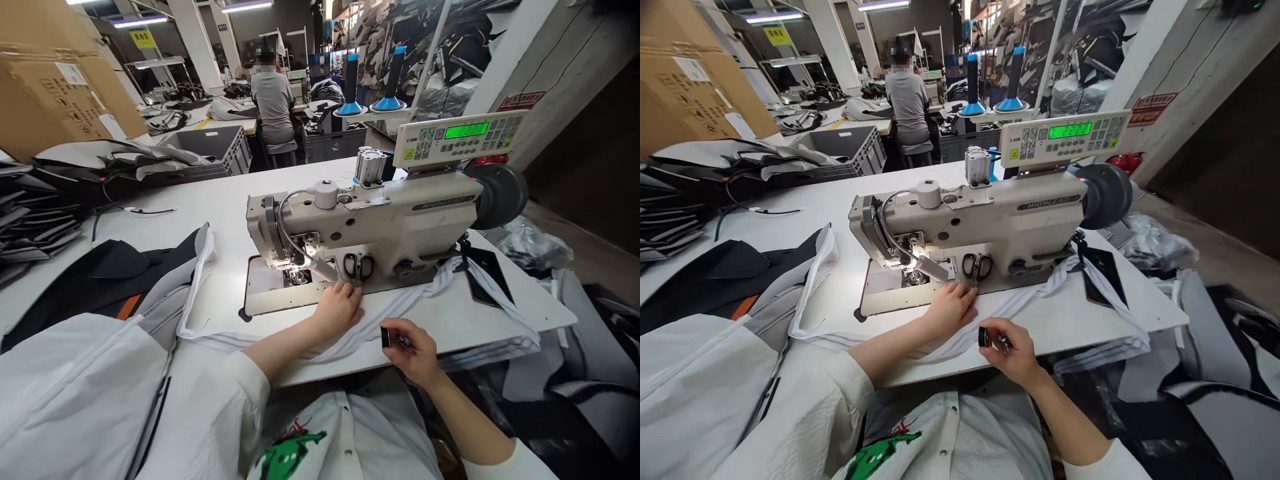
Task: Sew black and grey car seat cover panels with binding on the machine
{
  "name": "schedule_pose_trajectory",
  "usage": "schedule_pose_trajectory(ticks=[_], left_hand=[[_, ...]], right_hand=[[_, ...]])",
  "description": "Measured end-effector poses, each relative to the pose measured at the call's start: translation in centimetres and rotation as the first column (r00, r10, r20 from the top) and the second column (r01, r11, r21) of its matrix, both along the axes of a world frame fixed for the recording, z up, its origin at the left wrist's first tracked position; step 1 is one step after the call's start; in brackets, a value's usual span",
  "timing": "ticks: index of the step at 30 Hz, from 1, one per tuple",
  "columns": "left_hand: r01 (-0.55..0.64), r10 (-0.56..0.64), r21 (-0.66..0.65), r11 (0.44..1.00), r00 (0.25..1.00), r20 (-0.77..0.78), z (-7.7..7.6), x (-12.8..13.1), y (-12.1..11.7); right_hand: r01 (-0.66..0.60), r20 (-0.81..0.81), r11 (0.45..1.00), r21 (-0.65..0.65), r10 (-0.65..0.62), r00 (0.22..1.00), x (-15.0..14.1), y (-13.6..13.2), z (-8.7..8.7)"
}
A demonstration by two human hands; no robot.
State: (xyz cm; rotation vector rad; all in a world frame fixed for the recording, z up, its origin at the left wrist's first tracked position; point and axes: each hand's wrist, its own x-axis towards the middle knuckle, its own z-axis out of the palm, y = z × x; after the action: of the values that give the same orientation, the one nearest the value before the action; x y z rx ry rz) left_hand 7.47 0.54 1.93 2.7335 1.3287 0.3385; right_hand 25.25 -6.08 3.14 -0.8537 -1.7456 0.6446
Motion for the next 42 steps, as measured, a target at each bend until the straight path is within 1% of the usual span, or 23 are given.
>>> schedule_pose_trajectory(ticks=[1,3,4,5,6,8,9,10,11,13,15,17,19,20,22,25,28,30,33,35,37,39,42], left_hand=[[0.009,-0.009,-0.016,1.0,0.999,0.054,0.0,0.2,0.2],[0.069,-0.044,-0.101,0.992,0.97,0.237,0.0,-0.2,0.0],[0.105,-0.036,-0.176,0.979,0.933,0.358,0.0,-0.9,-0.2],[0.142,0.01,-0.277,0.95,0.876,0.483,0.0,-1.8,-0.6],[0.182,0.098,-0.396,0.9,0.801,0.591,0.0,-2.8,-1.0],[0.284,0.347,-0.611,0.739,0.617,0.707,0.0,-5.2,-1.8],[0.347,0.458,-0.669,0.657,0.521,0.72,0.0,-6.3,-2.2],[0.408,0.541,-0.69,0.598,0.43,0.723,0.0,-7.4,-2.5],[0.445,0.596,-0.686,0.575,0.346,0.724,-0.1,-8.4,-2.7],[0.432,0.648,-0.669,0.605,0.222,0.729,-0.3,-10.0,-3.0],[0.331,0.654,-0.674,0.66,0.189,0.733,-0.5,-11.2,-3.0],[0.213,0.641,-0.678,0.704,0.22,0.735,-0.7,-12.0,-2.9],[0.125,0.628,-0.667,0.734,0.246,0.738,-0.9,-12.4,-2.6],[0.094,0.628,-0.662,0.743,0.241,0.74,-0.9,-12.4,-2.4],[0.057,0.647,-0.667,0.743,0.196,0.737,-0.9,-12.5,-2.1],[0.101,0.704,-0.705,0.702,0.051,0.708,-1.0,-12.5,-1.8],[0.259,0.756,-0.714,0.651,-0.136,0.64,-0.9,-12.7,-1.6],[0.348,0.783,-0.703,0.62,-0.23,0.577,-0.8,-12.8,-1.4],[0.438,0.85,-0.731,0.524,-0.328,0.412,-0.6,-13.0,-1.2],[0.484,0.89,-0.754,0.444,-0.337,0.308,-0.5,-13.2,-0.9],[0.518,0.914,-0.758,0.396,-0.298,0.274,-0.5,-13.4,-0.8],[0.537,0.923,-0.751,0.384,-0.255,0.289,-0.5,-13.6,-0.7],[0.542,0.923,-0.748,0.384,-0.212,0.32,-0.3,-13.8,-0.7]], right_hand=[[0.001,0.017,1.0,-0.024,-0.001,1.0,0.0,0.1,0.2],[0.014,0.06,0.996,-0.09,-0.009,0.998,-0.1,0.5,0.7],[0.023,0.084,0.991,-0.129,-0.012,0.996,-0.3,0.9,0.9],[0.028,0.111,0.987,-0.161,-0.01,0.994,-0.7,1.3,1.1],[0.026,0.146,0.983,-0.181,0.0,0.989,-1.1,1.8,1.2],[-0.001,0.237,0.984,-0.178,0.043,0.971,-2.6,3.0,1.4],[-0.026,0.286,0.988,-0.155,0.07,0.956,-3.5,3.8,1.4],[-0.057,0.335,0.991,-0.124,0.096,0.937,-4.5,4.5,1.4],[-0.092,0.383,0.992,-0.086,0.118,0.916,-5.7,5.3,1.4],[-0.165,0.477,0.986,0.008,0.141,0.867,-8.1,6.8,1.5],[-0.249,0.558,0.963,0.101,0.152,0.816,-10.2,8.0,1.3],[-0.313,0.586,0.937,0.158,0.166,0.793,-11.8,8.6,0.9],[-0.343,0.553,0.925,0.164,0.202,0.809,-12.7,8.8,0.1],[-0.342,0.518,0.927,0.153,0.219,0.827,-12.8,8.8,-0.3],[-0.322,0.442,0.938,0.128,0.236,0.865,-12.7,8.9,-1.2],[-0.248,0.362,0.962,0.118,0.191,0.912,-12.0,9.1,-1.8],[-0.261,0.338,0.954,0.146,0.2,0.92,-11.6,9.4,-1.5],[-0.359,0.368,0.922,0.148,0.285,0.885,-11.5,9.4,-1.3],[-0.564,0.513,0.817,0.118,0.436,0.74,-11.7,8.9,-1.1],[-0.679,0.62,0.726,0.107,0.485,0.616,-11.9,8.4,-1.4],[-0.74,0.68,0.664,0.105,0.495,0.541,-12.1,7.9,-1.7],[-0.759,0.686,0.642,0.102,0.508,0.522,-12.3,7.7,-1.9],[-0.768,0.658,0.635,0.081,0.546,0.52,-12.3,7.7,-1.8]])
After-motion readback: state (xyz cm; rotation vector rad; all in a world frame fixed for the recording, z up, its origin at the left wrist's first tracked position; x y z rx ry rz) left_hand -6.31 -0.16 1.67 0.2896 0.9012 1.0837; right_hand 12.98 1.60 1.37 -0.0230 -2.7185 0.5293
